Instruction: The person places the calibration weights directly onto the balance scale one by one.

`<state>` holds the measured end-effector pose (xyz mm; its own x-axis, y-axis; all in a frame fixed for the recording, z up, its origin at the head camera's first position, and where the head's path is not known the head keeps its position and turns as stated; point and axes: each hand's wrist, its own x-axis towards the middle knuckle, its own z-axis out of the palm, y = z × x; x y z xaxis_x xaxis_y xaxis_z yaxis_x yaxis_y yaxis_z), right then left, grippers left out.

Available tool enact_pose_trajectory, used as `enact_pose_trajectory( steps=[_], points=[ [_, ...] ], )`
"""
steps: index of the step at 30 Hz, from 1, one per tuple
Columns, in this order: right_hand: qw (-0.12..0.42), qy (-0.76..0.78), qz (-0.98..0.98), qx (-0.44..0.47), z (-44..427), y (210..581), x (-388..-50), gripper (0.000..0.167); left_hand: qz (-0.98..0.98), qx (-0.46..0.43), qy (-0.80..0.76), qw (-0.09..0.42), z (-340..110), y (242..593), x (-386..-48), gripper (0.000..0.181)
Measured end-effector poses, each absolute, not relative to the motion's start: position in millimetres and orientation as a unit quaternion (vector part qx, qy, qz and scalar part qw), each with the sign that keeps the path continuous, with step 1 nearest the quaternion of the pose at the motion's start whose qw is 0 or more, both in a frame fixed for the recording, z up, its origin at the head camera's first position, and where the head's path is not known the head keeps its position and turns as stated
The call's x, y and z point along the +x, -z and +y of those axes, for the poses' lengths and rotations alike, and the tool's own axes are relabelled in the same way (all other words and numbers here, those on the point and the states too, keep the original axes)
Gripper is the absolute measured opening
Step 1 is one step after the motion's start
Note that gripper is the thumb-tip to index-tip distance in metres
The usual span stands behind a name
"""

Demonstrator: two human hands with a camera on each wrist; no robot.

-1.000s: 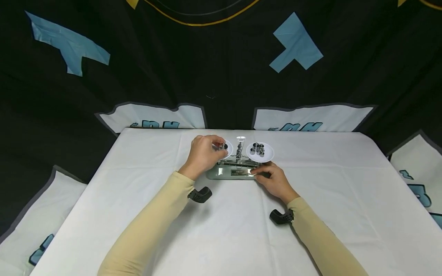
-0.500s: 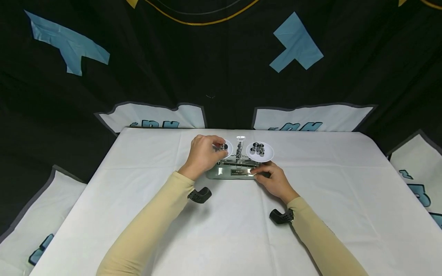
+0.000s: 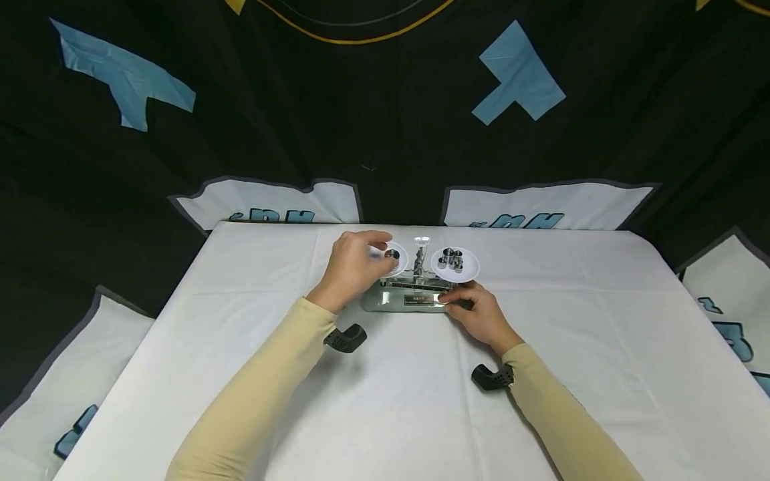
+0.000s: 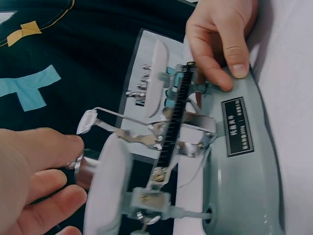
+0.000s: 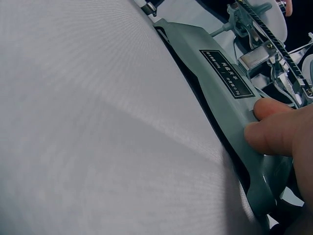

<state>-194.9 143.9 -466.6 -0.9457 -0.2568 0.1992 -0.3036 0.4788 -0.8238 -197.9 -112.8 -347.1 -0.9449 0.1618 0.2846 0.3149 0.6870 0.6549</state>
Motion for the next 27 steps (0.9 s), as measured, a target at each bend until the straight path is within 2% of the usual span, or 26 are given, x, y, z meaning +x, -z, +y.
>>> enact_pose_trajectory(
  steps=[15,20,27],
  points=[
    [0.024,-0.487,-0.857,0.165,145.8,467.0,-197.2,0.016,-0.919,-0.073,0.372,0.108,-168.6,321.6,-198.5,0.039],
    [0.025,-0.487,-0.857,0.167,145.1,466.6,-197.3,0.017,-0.927,-0.035,0.364,0.079,-185.3,332.0,-199.0,0.037],
    [0.024,-0.483,-0.86,0.165,143.9,466.7,-195.6,0.016,-0.951,-0.003,0.31,0.003,-191.4,364.4,-195.6,0.037]
  ],
)
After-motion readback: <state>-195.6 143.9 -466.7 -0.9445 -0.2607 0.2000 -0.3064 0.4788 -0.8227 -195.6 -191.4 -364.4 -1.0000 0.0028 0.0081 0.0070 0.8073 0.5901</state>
